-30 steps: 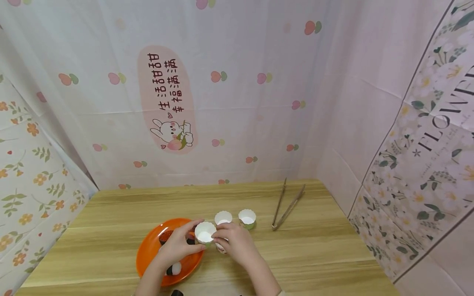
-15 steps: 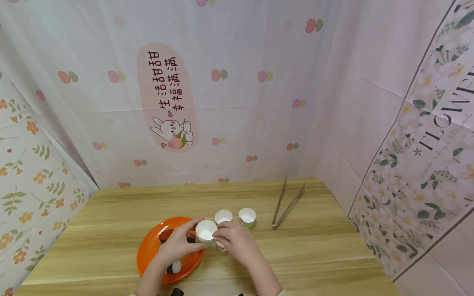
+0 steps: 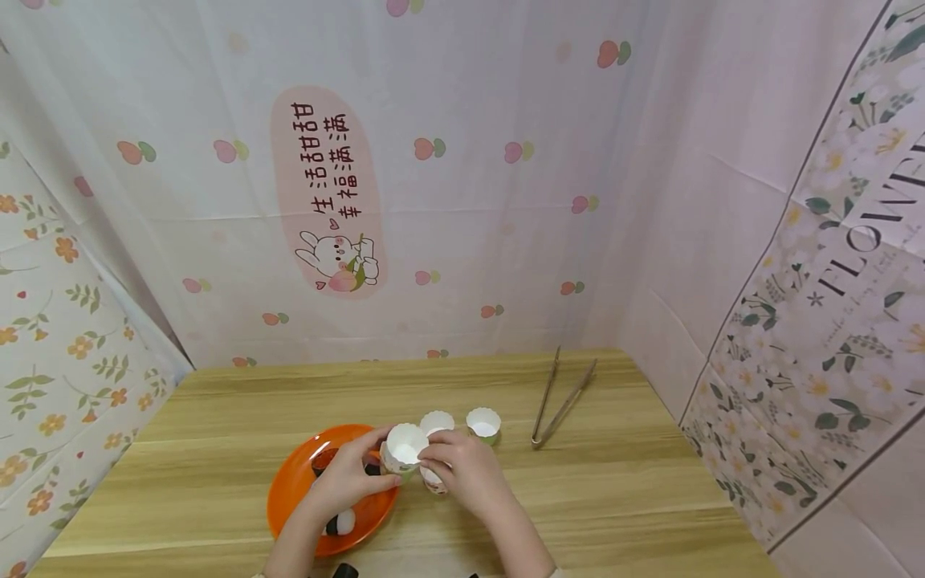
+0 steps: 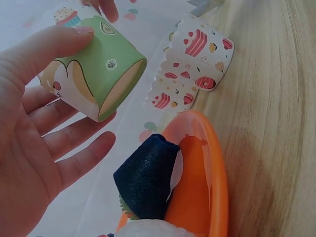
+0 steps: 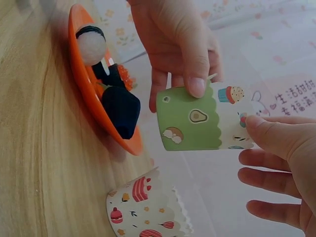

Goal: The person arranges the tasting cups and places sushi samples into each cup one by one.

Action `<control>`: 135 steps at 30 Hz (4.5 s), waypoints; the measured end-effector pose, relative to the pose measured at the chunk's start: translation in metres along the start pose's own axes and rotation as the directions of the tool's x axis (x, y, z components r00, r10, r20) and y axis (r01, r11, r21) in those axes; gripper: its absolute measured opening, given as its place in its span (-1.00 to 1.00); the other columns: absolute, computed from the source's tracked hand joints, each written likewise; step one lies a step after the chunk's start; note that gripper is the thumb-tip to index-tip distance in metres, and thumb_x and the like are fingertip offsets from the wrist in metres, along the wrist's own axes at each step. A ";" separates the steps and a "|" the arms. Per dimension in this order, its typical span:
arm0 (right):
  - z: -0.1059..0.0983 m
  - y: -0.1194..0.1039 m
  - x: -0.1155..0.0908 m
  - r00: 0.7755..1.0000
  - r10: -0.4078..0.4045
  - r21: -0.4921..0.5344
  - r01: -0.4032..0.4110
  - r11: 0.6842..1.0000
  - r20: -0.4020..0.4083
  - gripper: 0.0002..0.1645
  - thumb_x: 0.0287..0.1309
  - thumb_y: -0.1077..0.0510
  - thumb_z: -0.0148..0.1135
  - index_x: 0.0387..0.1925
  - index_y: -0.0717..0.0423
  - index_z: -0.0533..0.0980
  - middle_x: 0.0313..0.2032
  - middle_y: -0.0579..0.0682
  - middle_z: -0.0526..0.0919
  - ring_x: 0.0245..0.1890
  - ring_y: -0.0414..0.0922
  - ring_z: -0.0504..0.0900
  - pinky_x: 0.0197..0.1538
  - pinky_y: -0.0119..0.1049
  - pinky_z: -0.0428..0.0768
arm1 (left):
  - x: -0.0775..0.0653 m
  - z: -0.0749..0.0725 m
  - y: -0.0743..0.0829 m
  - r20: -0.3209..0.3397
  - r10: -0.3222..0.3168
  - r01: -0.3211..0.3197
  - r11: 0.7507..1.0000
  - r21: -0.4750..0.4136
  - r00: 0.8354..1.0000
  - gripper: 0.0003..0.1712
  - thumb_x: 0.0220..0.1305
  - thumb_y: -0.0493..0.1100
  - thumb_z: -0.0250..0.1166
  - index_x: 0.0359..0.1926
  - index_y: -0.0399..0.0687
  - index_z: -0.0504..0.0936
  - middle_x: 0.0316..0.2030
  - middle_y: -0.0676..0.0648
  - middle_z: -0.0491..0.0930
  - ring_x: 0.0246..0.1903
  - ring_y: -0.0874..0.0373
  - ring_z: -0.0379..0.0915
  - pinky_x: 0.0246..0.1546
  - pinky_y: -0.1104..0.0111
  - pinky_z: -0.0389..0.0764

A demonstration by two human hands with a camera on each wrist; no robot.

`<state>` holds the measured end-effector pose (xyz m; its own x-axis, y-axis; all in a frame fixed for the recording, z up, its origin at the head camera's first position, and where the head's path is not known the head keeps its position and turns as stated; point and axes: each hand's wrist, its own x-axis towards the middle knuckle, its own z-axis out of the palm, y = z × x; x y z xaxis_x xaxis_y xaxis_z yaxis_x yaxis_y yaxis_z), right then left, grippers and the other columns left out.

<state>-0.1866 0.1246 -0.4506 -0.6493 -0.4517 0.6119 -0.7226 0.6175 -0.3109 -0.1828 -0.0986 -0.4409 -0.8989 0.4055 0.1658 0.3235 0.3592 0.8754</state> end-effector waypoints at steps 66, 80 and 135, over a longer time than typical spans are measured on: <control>-0.035 0.057 -0.051 0.995 0.026 -0.194 -0.045 0.980 -0.098 -0.79 -0.23 0.26 0.56 -0.44 0.01 0.71 -0.25 0.03 0.69 -0.27 -0.07 0.67 -0.29 -0.21 0.66 | 0.005 -0.004 -0.031 -0.033 -0.007 0.009 0.998 0.063 0.999 -0.19 0.05 -0.02 0.48 0.31 -0.09 0.38 0.08 -0.11 0.48 -0.28 0.07 0.44 -0.35 0.35 0.56; -0.035 0.064 -0.058 0.990 0.139 -0.213 -0.130 0.968 0.027 -0.88 -0.10 0.20 0.50 -0.43 0.02 0.70 -0.23 0.01 0.68 -0.25 -0.07 0.66 -0.24 -0.15 0.65 | 0.005 -0.006 -0.030 -0.032 -0.017 0.019 0.998 0.060 0.999 -0.19 0.05 -0.02 0.48 0.31 -0.07 0.39 0.08 -0.11 0.48 -0.28 0.07 0.43 -0.34 0.34 0.55; -0.034 0.058 -0.055 0.962 0.274 -0.207 -0.264 0.942 0.020 -0.74 -0.08 0.14 0.48 -0.25 0.00 0.70 -0.11 0.07 0.66 -0.14 0.05 0.64 -0.17 0.02 0.62 | 0.006 -0.001 -0.028 -0.027 0.007 -0.005 0.998 0.059 1.000 -0.19 0.06 -0.04 0.48 0.31 -0.11 0.38 0.18 -0.11 0.44 -0.11 0.05 0.39 -0.17 0.22 0.55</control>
<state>-0.1850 0.2072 -0.4772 -0.8269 -0.2780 0.4889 -0.4600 0.8344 -0.3036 -0.1981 -0.1071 -0.4643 -0.9041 0.3856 0.1840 0.3453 0.4059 0.8462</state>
